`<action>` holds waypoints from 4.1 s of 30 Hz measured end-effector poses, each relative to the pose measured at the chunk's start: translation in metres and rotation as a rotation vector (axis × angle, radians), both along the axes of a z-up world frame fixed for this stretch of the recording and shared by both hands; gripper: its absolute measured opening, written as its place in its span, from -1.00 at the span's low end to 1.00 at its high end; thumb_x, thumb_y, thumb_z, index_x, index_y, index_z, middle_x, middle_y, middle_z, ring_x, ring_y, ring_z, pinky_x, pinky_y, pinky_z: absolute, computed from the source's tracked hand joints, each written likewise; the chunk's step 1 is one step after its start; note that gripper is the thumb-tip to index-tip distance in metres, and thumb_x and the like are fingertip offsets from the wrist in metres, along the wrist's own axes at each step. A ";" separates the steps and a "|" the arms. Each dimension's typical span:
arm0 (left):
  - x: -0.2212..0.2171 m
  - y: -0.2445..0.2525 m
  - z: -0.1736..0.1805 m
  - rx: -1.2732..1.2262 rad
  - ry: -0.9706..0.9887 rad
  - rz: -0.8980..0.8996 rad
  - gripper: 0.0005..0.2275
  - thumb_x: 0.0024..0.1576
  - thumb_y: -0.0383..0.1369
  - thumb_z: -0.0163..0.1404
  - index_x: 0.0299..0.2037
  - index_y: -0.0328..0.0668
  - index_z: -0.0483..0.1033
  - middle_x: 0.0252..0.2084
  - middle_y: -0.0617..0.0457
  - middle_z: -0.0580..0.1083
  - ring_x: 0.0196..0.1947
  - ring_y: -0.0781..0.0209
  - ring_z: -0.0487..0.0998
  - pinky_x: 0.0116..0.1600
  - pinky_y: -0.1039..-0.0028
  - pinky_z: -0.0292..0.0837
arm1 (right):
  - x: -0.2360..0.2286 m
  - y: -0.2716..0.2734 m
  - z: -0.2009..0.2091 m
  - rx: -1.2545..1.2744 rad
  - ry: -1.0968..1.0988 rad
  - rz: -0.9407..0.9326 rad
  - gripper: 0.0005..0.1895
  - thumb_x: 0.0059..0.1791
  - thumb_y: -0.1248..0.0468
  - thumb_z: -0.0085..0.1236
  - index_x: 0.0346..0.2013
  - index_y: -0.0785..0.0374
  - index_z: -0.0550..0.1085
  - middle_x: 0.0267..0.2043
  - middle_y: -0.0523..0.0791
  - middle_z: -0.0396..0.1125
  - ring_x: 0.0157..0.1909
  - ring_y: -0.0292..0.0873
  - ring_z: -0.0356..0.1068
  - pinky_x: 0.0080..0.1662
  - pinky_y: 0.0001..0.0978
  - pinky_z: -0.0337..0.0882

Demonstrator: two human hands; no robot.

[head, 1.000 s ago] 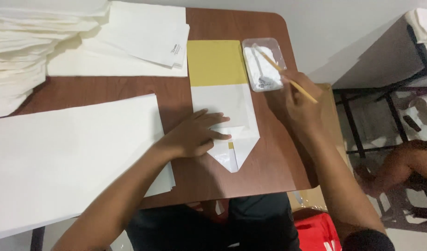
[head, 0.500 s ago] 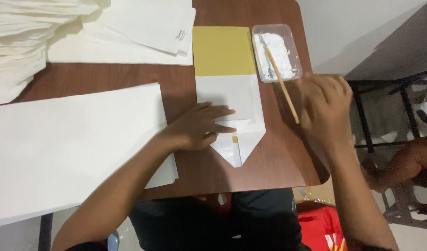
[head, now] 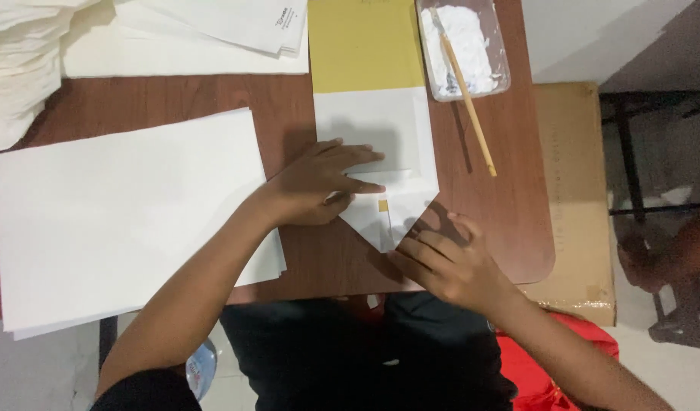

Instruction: The person folds a white paper sheet, applies glue to the edges using a brush, and presses the flaps to seal them. They then place the finished white envelope onto a yellow backing sheet and smooth it down.

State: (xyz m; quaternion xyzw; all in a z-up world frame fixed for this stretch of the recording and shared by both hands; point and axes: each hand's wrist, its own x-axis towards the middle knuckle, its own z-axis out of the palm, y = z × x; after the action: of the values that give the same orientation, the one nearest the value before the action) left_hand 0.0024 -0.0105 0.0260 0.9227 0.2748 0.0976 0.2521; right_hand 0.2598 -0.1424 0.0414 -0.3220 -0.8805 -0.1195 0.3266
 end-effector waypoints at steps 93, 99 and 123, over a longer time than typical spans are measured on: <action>0.006 -0.026 -0.004 0.369 -0.261 0.086 -0.83 0.02 -0.18 0.31 -0.38 0.07 0.58 -0.13 0.10 0.55 0.00 0.06 0.57 0.18 0.00 0.43 | -0.027 0.033 0.015 -0.586 0.333 -0.345 -0.88 -0.03 0.39 0.30 -0.23 0.14 0.67 -0.37 -0.13 0.44 -0.30 -0.08 0.45 0.03 -0.21 0.26; 0.007 -0.025 -0.003 0.259 -0.259 0.118 -0.91 0.09 -0.22 0.24 -0.38 0.09 0.63 -0.05 0.11 0.55 0.02 0.07 0.57 0.16 0.09 0.47 | -0.025 0.037 0.008 -0.578 0.346 -0.386 -0.86 -0.05 0.35 0.37 -0.20 0.12 0.65 -0.38 -0.19 0.46 -0.28 -0.14 0.46 0.10 -0.22 0.23; 0.023 -0.026 -0.012 0.077 -0.320 0.305 -0.68 0.11 -0.27 0.12 0.03 -0.17 0.45 -0.10 -0.03 0.43 0.01 -0.05 0.47 0.13 0.13 0.37 | -0.039 0.046 0.029 -0.721 0.308 -0.479 -0.48 -0.07 0.33 0.38 0.13 0.43 0.43 0.03 0.20 0.26 0.09 0.36 0.37 0.05 0.14 0.29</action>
State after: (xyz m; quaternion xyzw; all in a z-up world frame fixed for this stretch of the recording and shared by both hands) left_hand 0.0251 -0.0369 0.0137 0.8523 0.3636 0.2901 0.2393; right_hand 0.2212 -0.0962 0.0705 -0.6234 -0.7079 0.1715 0.2842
